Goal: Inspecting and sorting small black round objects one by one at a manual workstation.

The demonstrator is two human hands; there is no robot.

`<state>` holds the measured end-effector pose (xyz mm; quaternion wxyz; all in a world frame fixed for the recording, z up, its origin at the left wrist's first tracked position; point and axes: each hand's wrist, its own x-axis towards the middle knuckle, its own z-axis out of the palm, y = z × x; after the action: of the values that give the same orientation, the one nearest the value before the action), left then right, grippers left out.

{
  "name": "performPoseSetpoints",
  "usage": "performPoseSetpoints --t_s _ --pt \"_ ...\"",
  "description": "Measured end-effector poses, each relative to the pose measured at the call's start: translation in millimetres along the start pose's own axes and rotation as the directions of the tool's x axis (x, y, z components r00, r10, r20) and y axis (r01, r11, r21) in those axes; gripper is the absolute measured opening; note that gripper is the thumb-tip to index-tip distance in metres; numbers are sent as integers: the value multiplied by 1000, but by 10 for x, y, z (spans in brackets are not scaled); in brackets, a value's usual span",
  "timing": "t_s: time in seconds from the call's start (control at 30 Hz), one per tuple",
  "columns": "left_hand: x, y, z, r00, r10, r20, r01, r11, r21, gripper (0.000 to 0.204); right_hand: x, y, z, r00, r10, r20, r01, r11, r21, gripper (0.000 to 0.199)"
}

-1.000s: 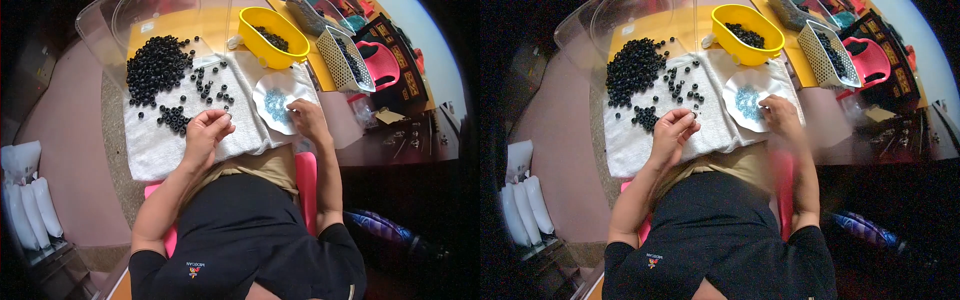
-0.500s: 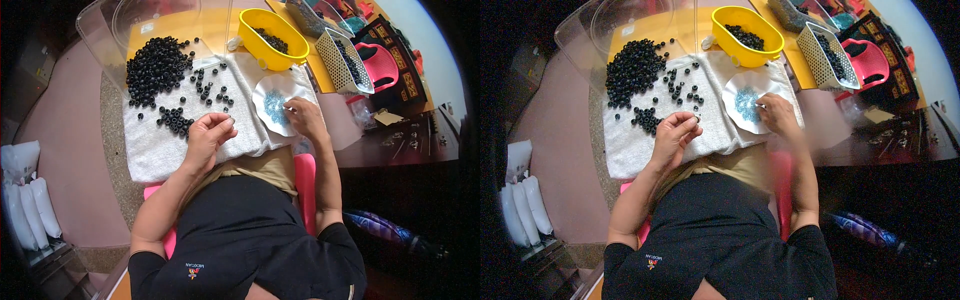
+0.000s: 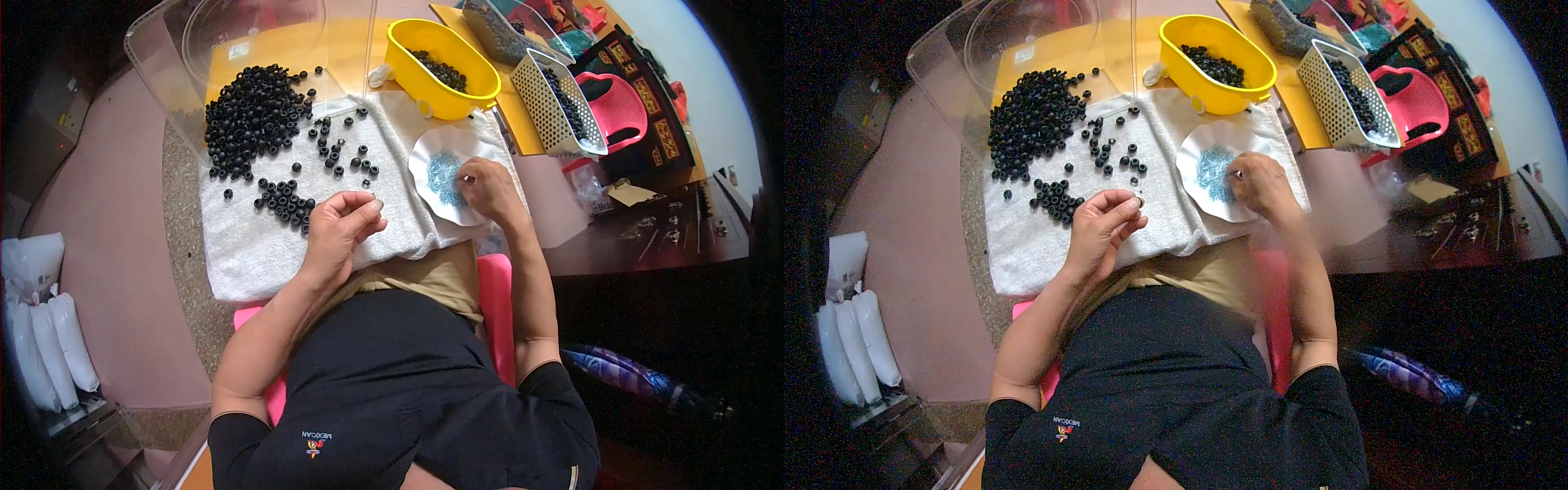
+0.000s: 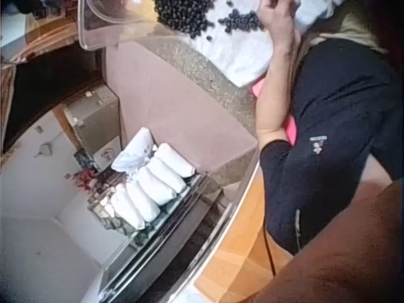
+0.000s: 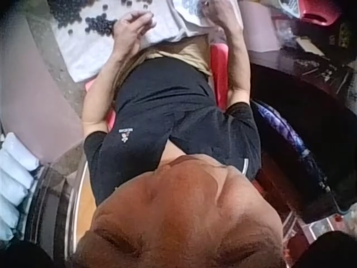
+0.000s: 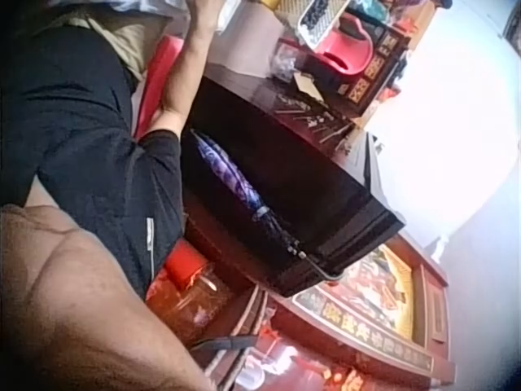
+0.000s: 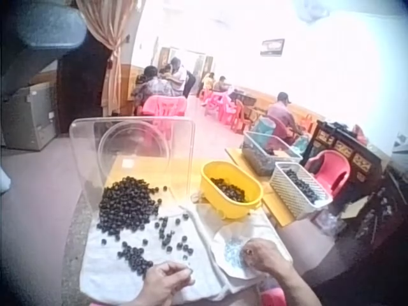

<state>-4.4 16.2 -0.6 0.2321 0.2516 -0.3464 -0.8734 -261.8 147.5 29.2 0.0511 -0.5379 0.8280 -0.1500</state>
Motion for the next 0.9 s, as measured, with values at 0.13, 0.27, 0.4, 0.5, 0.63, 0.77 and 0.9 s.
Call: performPoseSetpoints --t_s 0.13,0.27,0.4,0.5,0.63,0.77,0.9 --pt "-1 -9 5 1000 -2 9 2 1000 13 12 33 23 40 999 -39 -21 40 999 22 10" --pt "1 -38 17 1000 1 9 -1 1000 29 12 57 37 44 997 -69 -45 70 997 34 11" --pt "4 -71 29 1000 0 8 0 999 37 13 57 30 23 996 -70 -53 72 996 43 12" --pt "2 -83 41 1000 -5 8 5 999 40 12 47 -9 -18 993 -101 -61 105 992 75 12" --pt "-5 -107 51 1000 -9 5 9 998 59 12 52 -16 -27 995 -98 -16 99 989 110 14" --pt "-8 -119 56 1000 -17 7 16 997 72 12 68 -29 -22 990 -142 -17 143 990 22 14" --pt "-20 -132 54 1000 -17 11 16 997 79 13 75 8 15 992 -125 0 125 992 23 14"
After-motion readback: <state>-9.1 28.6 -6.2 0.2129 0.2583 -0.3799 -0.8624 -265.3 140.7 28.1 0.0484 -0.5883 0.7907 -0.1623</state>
